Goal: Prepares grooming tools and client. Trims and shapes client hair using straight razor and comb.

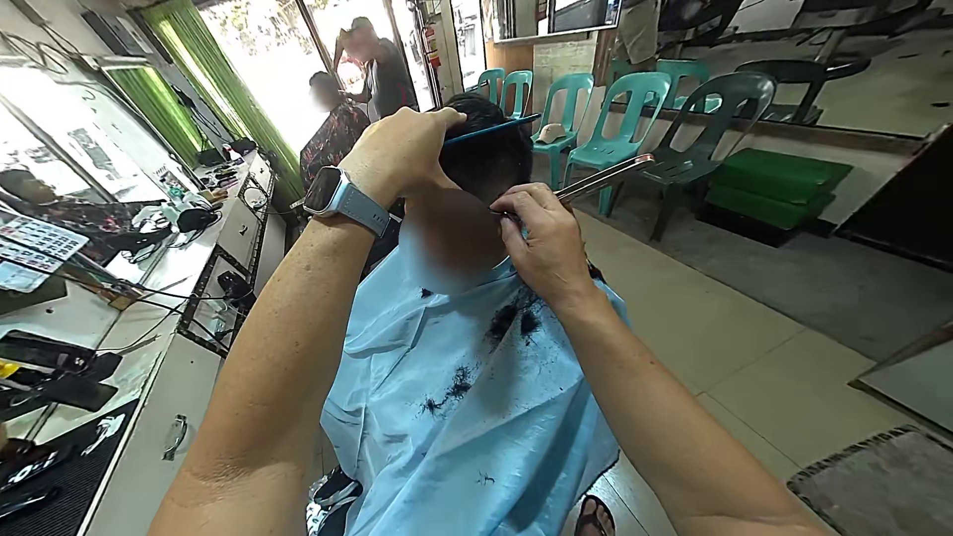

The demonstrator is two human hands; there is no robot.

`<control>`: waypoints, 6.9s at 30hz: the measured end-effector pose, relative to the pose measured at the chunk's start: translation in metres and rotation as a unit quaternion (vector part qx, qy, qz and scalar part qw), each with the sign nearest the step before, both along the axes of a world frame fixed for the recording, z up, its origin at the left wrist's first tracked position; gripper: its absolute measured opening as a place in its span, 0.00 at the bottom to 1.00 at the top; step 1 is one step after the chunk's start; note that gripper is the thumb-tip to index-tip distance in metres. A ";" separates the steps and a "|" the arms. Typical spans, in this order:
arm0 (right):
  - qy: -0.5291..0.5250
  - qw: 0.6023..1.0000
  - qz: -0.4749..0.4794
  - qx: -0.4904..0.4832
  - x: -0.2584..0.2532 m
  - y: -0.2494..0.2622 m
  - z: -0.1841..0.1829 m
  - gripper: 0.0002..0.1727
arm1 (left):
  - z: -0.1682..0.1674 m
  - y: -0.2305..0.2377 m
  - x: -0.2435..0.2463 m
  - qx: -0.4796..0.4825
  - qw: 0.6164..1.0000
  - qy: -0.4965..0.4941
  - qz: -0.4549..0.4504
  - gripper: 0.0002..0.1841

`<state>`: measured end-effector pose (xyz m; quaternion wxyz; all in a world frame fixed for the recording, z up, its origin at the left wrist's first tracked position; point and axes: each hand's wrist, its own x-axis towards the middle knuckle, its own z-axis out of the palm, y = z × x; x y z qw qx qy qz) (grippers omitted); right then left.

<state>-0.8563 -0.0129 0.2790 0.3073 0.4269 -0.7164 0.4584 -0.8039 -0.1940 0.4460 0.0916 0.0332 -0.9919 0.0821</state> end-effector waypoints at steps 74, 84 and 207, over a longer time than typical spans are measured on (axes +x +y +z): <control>-0.105 0.986 0.092 -0.095 0.002 0.033 -0.009 0.14 | -0.003 0.012 0.018 0.005 0.999 0.035 0.036 0.51; -0.051 0.984 0.137 -0.097 -0.007 0.057 0.001 0.15 | -0.011 0.032 0.052 0.074 0.994 0.079 0.022 0.49; 0.044 0.994 0.083 0.057 -0.037 0.013 0.012 0.10 | -0.014 0.015 0.021 0.016 0.996 0.054 0.065 0.44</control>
